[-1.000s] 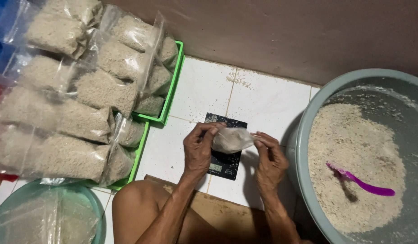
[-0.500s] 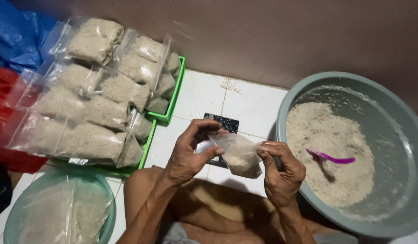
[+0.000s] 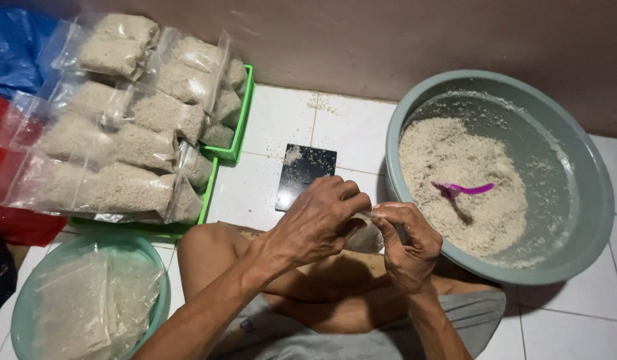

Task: The person scoops a granular material from a large basin into small plastic bags using a purple scoop. They weigh each bag on a digital scale, adjust the contents, and then place the filled bags into a green tray.

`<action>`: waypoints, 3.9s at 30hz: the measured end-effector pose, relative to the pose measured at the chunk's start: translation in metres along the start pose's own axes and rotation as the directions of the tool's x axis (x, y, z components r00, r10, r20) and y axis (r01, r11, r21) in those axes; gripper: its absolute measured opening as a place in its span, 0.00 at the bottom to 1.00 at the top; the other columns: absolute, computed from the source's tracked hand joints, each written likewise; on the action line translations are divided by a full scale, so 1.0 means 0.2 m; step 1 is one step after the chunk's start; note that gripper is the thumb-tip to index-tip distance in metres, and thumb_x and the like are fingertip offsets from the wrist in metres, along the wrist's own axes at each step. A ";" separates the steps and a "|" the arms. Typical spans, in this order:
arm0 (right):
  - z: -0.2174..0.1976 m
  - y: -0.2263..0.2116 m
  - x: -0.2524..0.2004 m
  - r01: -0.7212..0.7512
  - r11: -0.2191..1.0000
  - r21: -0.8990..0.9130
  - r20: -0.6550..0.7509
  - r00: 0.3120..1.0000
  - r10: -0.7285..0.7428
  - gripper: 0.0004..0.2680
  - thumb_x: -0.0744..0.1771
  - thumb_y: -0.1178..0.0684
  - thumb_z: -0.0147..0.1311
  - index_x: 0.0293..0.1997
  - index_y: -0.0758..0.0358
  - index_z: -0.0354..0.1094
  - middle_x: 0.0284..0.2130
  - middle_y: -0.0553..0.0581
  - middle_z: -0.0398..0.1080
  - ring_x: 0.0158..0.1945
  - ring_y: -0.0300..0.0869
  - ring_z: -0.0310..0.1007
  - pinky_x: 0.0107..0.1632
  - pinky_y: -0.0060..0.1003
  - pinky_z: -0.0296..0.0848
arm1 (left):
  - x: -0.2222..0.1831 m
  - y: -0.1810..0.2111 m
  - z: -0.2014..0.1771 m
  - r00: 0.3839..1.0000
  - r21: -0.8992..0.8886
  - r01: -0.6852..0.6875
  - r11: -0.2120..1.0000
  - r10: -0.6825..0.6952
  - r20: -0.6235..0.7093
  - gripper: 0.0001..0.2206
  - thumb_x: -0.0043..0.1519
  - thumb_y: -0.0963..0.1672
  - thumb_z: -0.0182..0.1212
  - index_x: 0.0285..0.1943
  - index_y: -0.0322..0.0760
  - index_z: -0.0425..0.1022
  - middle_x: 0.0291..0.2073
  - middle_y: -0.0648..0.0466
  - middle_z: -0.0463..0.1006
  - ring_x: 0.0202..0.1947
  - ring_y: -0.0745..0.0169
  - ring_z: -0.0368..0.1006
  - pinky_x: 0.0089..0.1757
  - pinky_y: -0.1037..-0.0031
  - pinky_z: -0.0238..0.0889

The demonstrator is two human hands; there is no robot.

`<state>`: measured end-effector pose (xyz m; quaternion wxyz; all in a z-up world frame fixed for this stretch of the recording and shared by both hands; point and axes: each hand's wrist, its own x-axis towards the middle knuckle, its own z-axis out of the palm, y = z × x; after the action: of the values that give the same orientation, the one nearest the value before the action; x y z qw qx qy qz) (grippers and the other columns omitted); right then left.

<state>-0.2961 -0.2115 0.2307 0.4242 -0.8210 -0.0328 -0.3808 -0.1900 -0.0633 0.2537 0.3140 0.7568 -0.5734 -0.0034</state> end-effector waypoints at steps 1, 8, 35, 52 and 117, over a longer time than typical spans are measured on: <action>-0.01 0.00 -0.01 0.013 1.000 -0.013 0.012 1.000 -0.013 0.01 0.66 0.62 0.54 0.36 0.67 0.70 0.32 0.59 0.73 0.38 0.47 0.75 0.45 0.36 0.75 | 0.00 0.01 0.01 1.000 -0.015 0.007 1.000 -0.007 -0.007 0.07 0.59 0.41 0.60 0.43 0.38 0.69 0.32 0.51 0.70 0.33 0.54 0.65 0.40 0.62 0.58; -0.02 0.01 -0.03 -0.050 0.995 0.088 -0.060 0.997 0.056 0.03 0.64 0.61 0.58 0.31 0.69 0.74 0.25 0.61 0.75 0.32 0.51 0.77 0.39 0.42 0.75 | -0.01 0.05 0.07 0.993 0.028 0.119 0.992 -0.120 0.023 0.08 0.55 0.43 0.66 0.40 0.39 0.73 0.30 0.49 0.77 0.36 0.55 0.75 0.47 0.65 0.68; 0.02 0.06 -0.23 0.025 0.999 0.026 0.100 0.995 -0.028 0.02 0.69 0.61 0.50 0.41 0.62 0.67 0.33 0.56 0.73 0.36 0.42 0.73 0.50 0.38 0.67 | -0.18 0.06 0.14 0.999 0.053 0.036 0.998 -0.037 0.031 0.09 0.68 0.45 0.52 0.38 0.33 0.64 0.23 0.53 0.65 0.21 0.62 0.57 0.27 0.71 0.56; 0.01 0.04 -0.26 0.055 0.998 0.014 0.161 0.985 -0.057 0.03 0.66 0.60 0.55 0.42 0.59 0.69 0.35 0.52 0.76 0.36 0.40 0.75 0.50 0.37 0.64 | -0.29 0.03 0.14 1.000 0.144 -0.027 0.989 0.027 0.002 0.17 0.50 0.41 0.70 0.45 0.34 0.68 0.36 0.47 0.74 0.37 0.54 0.70 0.44 0.66 0.64; 0.63 0.01 0.14 -0.583 0.781 0.224 0.430 0.778 0.458 0.07 0.66 0.66 0.47 0.47 0.75 0.66 0.43 0.70 0.75 0.39 0.51 0.80 0.51 0.42 0.81 | -0.79 -0.64 -0.36 0.163 -0.753 0.499 0.429 -0.900 -0.405 0.17 0.49 0.49 0.72 0.40 0.37 0.73 0.33 0.54 0.80 0.33 0.64 0.75 0.34 0.74 0.69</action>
<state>-0.2005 -0.1289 0.2038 0.6378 -0.7638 0.0576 -0.0808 -0.1077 0.1273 0.1942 0.6495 0.7546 0.0842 0.0404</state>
